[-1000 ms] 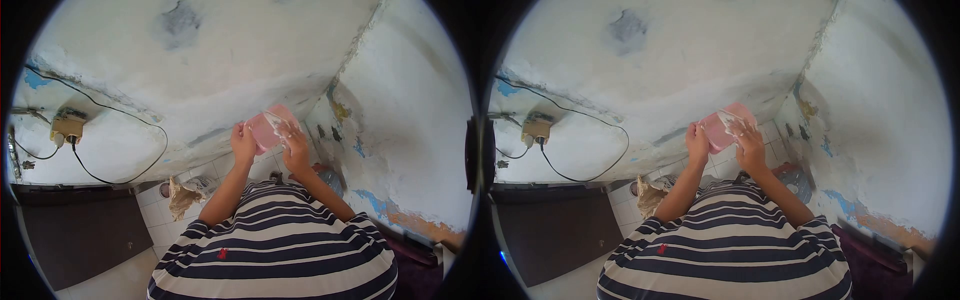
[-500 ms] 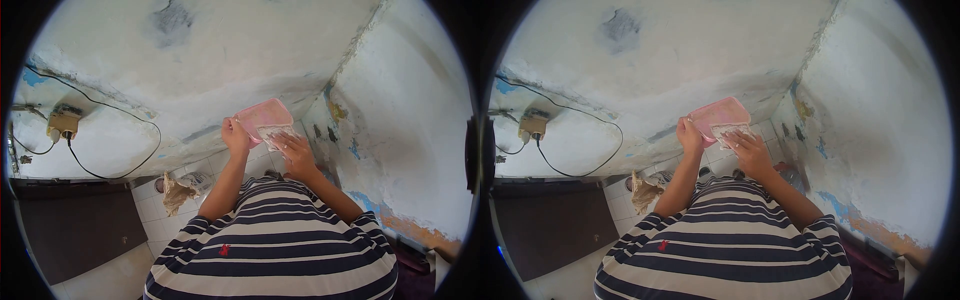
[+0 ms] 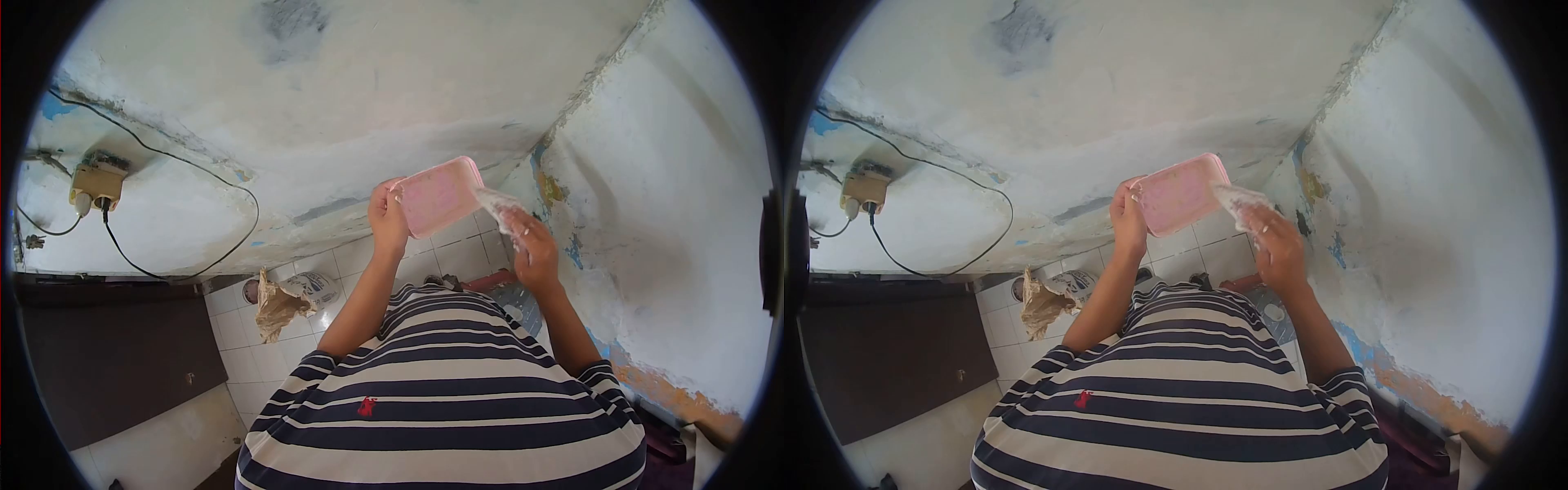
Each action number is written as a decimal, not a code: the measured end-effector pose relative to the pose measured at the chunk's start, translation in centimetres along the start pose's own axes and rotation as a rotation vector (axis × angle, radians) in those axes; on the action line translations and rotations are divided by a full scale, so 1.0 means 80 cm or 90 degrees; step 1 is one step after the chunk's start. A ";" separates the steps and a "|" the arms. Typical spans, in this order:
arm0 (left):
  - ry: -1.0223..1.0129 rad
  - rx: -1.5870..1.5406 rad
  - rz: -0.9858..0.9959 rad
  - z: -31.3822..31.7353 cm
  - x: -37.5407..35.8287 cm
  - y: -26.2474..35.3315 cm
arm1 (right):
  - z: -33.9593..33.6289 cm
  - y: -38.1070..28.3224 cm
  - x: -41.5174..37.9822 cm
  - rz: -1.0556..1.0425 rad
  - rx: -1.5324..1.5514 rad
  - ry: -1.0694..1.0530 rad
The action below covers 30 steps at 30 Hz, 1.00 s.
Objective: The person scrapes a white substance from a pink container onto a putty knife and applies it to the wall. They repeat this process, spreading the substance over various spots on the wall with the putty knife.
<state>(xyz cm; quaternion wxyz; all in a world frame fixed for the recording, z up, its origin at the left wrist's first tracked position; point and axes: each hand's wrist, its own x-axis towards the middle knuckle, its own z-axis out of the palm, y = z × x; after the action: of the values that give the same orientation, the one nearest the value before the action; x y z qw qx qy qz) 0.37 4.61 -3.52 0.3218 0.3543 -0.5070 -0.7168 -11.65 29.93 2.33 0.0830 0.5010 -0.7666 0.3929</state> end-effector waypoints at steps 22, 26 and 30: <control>0.113 -0.005 0.108 -0.003 0.016 -0.009 | -0.001 0.038 -0.014 0.404 0.217 0.083; 0.076 0.000 0.036 0.007 0.000 -0.017 | -0.001 0.037 0.021 0.548 0.873 0.330; 0.082 0.089 0.039 0.014 -0.012 -0.015 | 0.021 0.044 0.020 0.499 0.732 0.310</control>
<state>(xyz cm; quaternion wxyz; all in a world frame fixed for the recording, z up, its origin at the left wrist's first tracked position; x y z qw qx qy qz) -0.21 6.30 -4.25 0.3501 0.4054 -0.5449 -0.6451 -14.94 28.33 0.19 -0.1715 0.0534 -0.5225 0.8335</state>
